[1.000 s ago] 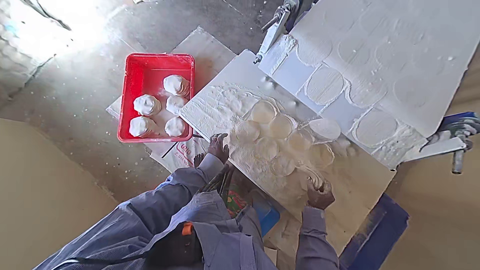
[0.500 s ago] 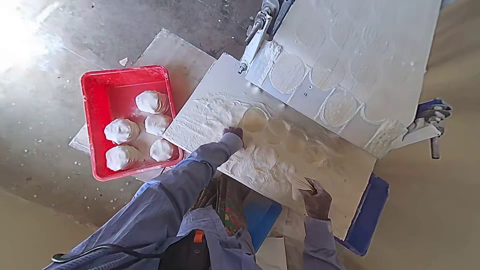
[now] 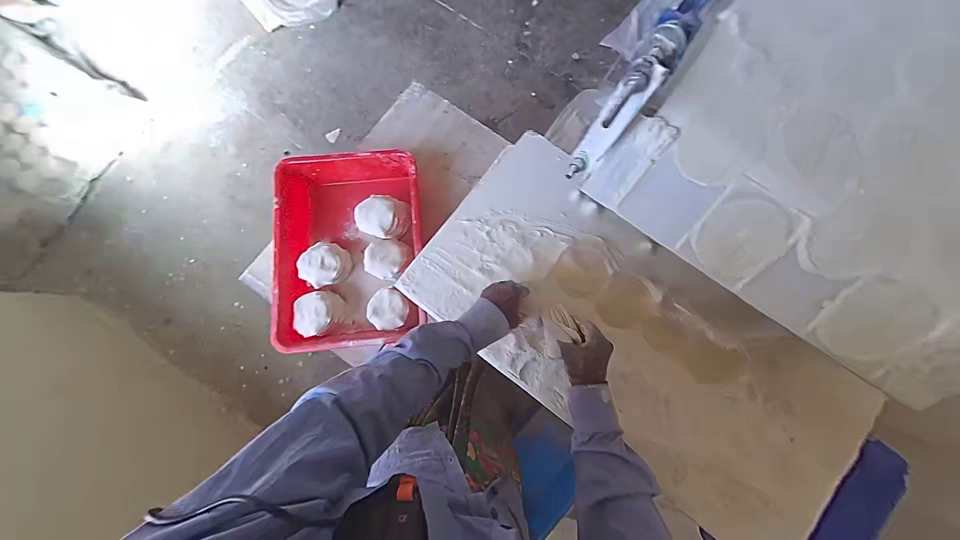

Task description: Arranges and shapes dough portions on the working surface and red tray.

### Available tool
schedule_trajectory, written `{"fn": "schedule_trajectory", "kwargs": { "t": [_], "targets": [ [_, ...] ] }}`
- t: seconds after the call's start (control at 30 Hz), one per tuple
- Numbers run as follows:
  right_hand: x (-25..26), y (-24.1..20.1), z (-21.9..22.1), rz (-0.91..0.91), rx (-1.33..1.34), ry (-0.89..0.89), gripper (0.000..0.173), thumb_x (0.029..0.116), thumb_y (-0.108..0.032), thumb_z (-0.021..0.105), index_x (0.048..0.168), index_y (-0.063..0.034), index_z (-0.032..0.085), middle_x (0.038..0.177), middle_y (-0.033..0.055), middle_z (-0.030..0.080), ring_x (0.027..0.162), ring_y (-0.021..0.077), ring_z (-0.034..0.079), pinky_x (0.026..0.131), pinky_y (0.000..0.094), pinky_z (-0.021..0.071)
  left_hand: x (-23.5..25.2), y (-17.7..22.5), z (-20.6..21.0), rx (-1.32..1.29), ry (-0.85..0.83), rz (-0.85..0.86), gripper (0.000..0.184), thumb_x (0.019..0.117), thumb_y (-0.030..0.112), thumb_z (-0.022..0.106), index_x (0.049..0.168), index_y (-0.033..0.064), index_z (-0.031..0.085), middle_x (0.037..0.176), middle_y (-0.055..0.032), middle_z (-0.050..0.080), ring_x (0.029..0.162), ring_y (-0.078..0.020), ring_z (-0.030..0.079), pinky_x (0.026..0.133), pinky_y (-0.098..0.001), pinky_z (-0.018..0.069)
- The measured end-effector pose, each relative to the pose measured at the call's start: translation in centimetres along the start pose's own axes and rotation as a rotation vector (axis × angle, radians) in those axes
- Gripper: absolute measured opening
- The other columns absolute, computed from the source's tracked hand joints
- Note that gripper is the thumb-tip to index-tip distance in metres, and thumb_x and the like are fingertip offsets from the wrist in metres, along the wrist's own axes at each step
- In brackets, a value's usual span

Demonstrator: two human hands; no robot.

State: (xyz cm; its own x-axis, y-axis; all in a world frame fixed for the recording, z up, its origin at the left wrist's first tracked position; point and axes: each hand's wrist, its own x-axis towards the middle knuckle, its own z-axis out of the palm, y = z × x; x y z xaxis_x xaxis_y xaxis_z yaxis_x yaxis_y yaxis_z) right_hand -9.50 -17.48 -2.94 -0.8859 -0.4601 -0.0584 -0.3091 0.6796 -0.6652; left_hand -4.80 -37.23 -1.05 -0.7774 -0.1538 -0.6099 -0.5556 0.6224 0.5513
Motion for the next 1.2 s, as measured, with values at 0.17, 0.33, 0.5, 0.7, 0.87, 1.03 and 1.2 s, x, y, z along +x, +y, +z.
{"fn": "schedule_trajectory", "kwargs": {
  "t": [0.17, 0.33, 0.5, 0.7, 0.87, 1.03, 1.2],
  "targets": [
    [-0.4, -1.7, 0.7, -0.117, 0.027, 0.141, 0.043, 0.0798, -0.015, 0.077, 0.113, 0.0111, 0.068, 0.102, 0.0251, 0.073, 0.092, 0.0283, 0.073, 0.085, 0.0417, 0.0577, -3.5, -2.1, -2.1, -0.112, 0.275, 0.129, 0.041, 0.0906, 0.01, 0.071, 0.131, 0.0052, 0.068, 0.127, -0.019, 0.068, 0.13, -0.0346, 0.057, 0.114, -0.052, 0.0382],
    [0.3, -3.4, 2.2, -0.074, -0.125, -0.01, 0.032, 0.0858, -0.004, 0.068, 0.114, 0.011, 0.071, 0.106, 0.0313, 0.073, 0.097, 0.0451, 0.072, 0.087, 0.0629, 0.0518, -3.4, -6.2, -2.2, -0.137, 0.191, 0.12, 0.038, 0.0956, 0.012, 0.066, 0.131, -0.0013, 0.065, 0.132, -0.0237, 0.065, 0.132, -0.0364, 0.057, 0.118, -0.049, 0.0355],
    [2.2, -8.9, 3.6, 0.039, 0.05, -0.122, 0.03, 0.0858, -0.001, 0.068, 0.11, 0.0158, 0.063, 0.097, 0.0258, 0.067, 0.089, 0.0261, 0.063, 0.083, 0.0428, 0.0507, -8.4, -12.5, -2.4, -0.762, 0.601, -0.015, 0.04, 0.0865, 0.006, 0.076, 0.12, -0.0114, 0.062, 0.111, -0.0286, 0.069, 0.107, -0.0368, 0.069, 0.099, -0.0499, 0.0527],
    [6.1, -20.5, 15.6, 0.453, 0.634, -0.423, 0.012, 0.0967, 0.002, 0.062, 0.108, 0.004, 0.066, 0.091, 0.0095, 0.073, 0.08, 0.0137, 0.072, 0.072, 0.0323, 0.0625, -11.9, -24.9, -8.2, -1.183, 0.789, -0.575, 0.043, 0.0918, 0.011, 0.077, 0.128, -0.0072, 0.062, 0.121, -0.0272, 0.067, 0.115, -0.0341, 0.066, 0.105, -0.0487, 0.0494],
    [10.6, -29.2, 26.6, 0.193, 0.516, -0.54, 0.03, 0.0927, 0.006, 0.065, 0.123, 0.0026, 0.066, 0.11, 0.0174, 0.068, 0.094, 0.0194, 0.068, 0.08, 0.0388, 0.06, -8.5, -35.2, -13.1, -1.302, 0.941, -0.535, 0.04, 0.094, 0.009, 0.074, 0.129, -0.0058, 0.062, 0.123, -0.0262, 0.066, 0.114, -0.0333, 0.065, 0.104, -0.05, 0.0497],
    [14.7, -35.0, 34.5, 0.082, 0.624, -0.586, 0.029, 0.1039, -0.009, 0.056, 0.132, -0.0032, 0.063, 0.121, 0.0114, 0.068, 0.106, 0.0157, 0.066, 0.091, 0.0377, 0.0573, -1.5, -42.3, -18.4, -1.823, 0.948, -0.453, 0.032, 0.1043, 0.01, 0.058, 0.134, 0.0, 0.058, 0.122, -0.0195, 0.065, 0.104, -0.0245, 0.063, 0.093, -0.0431, 0.0516],
    [17.1, -35.3, 42.5, 0.238, 0.814, -0.564, 0.03, 0.1087, -0.024, 0.051, 0.122, -0.0016, 0.065, 0.111, 0.0107, 0.071, 0.102, 0.0175, 0.069, 0.092, 0.0391, 0.0587, 5.9, -49.1, -15.7, -1.647, 0.799, -0.713, 0.053, 0.1021, 0.029, 0.065, 0.14, -0.0067, 0.053, 0.144, -0.0273, 0.053, 0.136, -0.0372, 0.052, 0.113, -0.0534, 0.0427]
  ]
}}
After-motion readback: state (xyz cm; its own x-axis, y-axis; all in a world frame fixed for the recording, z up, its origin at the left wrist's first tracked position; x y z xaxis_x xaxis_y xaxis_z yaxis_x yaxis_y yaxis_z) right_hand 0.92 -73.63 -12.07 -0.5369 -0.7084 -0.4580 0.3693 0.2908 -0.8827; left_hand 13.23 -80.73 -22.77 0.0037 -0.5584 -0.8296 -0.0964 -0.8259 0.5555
